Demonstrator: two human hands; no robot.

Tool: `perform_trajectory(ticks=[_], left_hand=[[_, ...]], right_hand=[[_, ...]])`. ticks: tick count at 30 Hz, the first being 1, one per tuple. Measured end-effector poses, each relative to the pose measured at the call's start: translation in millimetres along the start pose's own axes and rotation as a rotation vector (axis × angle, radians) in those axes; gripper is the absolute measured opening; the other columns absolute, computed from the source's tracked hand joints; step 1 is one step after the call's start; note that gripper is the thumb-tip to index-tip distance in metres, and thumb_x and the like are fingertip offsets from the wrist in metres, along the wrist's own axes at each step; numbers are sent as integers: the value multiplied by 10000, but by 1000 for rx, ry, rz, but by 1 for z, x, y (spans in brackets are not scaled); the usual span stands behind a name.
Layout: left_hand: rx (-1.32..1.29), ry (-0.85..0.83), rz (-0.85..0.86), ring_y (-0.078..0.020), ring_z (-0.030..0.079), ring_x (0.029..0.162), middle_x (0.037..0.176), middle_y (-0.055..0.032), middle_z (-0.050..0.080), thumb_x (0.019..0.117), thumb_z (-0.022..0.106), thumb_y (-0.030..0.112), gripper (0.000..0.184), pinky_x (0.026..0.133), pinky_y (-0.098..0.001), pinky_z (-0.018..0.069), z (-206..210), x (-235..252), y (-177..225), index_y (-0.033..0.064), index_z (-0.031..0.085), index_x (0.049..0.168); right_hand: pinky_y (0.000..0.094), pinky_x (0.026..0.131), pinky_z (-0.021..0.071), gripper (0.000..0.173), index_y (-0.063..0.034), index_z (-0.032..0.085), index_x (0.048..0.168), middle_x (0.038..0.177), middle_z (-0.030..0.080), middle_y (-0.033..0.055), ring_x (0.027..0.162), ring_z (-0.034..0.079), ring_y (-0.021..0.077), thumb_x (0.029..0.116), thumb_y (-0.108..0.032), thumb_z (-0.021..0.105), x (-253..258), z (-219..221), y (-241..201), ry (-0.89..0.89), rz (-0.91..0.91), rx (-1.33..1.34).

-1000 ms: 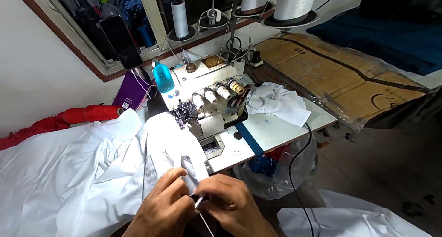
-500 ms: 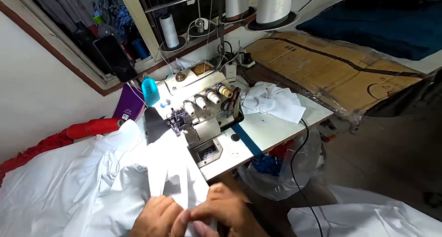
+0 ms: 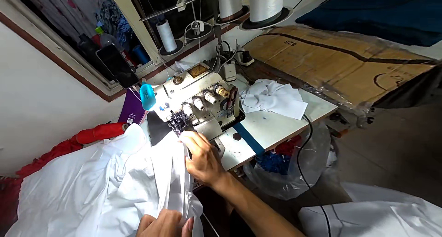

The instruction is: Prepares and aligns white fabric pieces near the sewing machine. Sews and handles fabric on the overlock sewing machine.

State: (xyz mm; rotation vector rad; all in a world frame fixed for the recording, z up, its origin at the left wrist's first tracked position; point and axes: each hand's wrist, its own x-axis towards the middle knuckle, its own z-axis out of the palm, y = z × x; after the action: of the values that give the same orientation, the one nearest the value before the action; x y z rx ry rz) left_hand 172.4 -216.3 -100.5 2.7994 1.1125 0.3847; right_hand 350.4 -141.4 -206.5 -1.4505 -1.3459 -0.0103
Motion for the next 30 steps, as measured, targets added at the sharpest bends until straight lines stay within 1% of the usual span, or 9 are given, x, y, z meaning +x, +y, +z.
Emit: perform_trajectory(ticks=[4, 10, 13, 16, 18, 21, 23, 26, 30], left_hand=[[-54, 102, 8, -217, 639, 661, 712, -113, 690, 991, 625, 191, 268, 722, -416, 492, -16, 9, -8, -8, 708, 832], [-110, 125, -115, -194, 621, 689, 705, -105, 673, 987, 633, 195, 271, 633, -335, 498, -31, 16, -22, -25, 714, 853], [-119, 111, -121, -195, 611, 685, 685, -102, 660, 984, 642, 206, 287, 631, -332, 487, -23, 14, -22, -23, 709, 825], [-141, 95, -53, -195, 622, 670, 679, -100, 669, 980, 650, 190, 273, 698, -368, 496, -7, 11, -18, -16, 702, 808], [-147, 81, 13, -194, 630, 648, 675, -103, 672, 980, 651, 185, 271, 750, -400, 494, 8, 8, -13, -11, 701, 800], [-86, 85, 71, -197, 622, 623, 657, -96, 657, 981, 631, 201, 287, 740, -407, 473, 26, 5, -8, 17, 678, 765], [-60, 94, 84, -188, 609, 618, 647, -83, 647, 983, 625, 209, 292, 740, -392, 463, 26, 3, -7, 31, 673, 757], [5, 107, 120, -186, 610, 629, 651, -77, 646, 989, 611, 214, 294, 737, -383, 458, 20, 5, -6, 43, 667, 756], [59, 115, 139, -189, 614, 616, 651, -73, 643, 989, 608, 225, 294, 737, -382, 469, 26, 7, 5, 49, 672, 762]], right_hand=[[413, 838, 546, 67, -89, 793, 876, 926, 758, 40, 932, 690, 219, 839, -74, 738, 35, 2, 24, -324, -77, 220], [395, 775, 519, 92, -20, 765, 781, 784, 708, 98, 836, 666, 221, 856, -8, 712, 52, -7, 42, -463, -153, 363], [348, 768, 467, 189, -19, 741, 729, 735, 680, 73, 822, 628, 169, 898, -101, 716, 56, -15, 43, -554, -163, 411], [295, 791, 417, 265, -76, 755, 709, 737, 686, -11, 829, 579, 102, 881, -275, 787, 44, -13, 41, -466, -142, 469], [310, 874, 484, 244, -97, 774, 775, 925, 741, -5, 954, 629, 118, 786, -323, 866, 21, -10, 29, -269, -30, 449], [308, 853, 557, 426, -49, 701, 1080, 1215, 661, 82, 1051, 642, 152, 733, -215, 885, -15, -21, 3, -156, 385, 438], [314, 828, 563, 483, -54, 640, 1229, 1212, 650, 87, 1020, 654, 148, 756, -58, 738, -24, -28, -5, -249, 703, 492], [304, 831, 588, 471, -33, 636, 1264, 1091, 722, 64, 946, 699, 104, 799, 40, 615, -22, -29, -4, -359, 854, 758], [249, 674, 572, 329, -19, 626, 1063, 861, 693, 32, 742, 666, 66, 787, 103, 498, -27, -11, -21, -279, 915, 1358]])
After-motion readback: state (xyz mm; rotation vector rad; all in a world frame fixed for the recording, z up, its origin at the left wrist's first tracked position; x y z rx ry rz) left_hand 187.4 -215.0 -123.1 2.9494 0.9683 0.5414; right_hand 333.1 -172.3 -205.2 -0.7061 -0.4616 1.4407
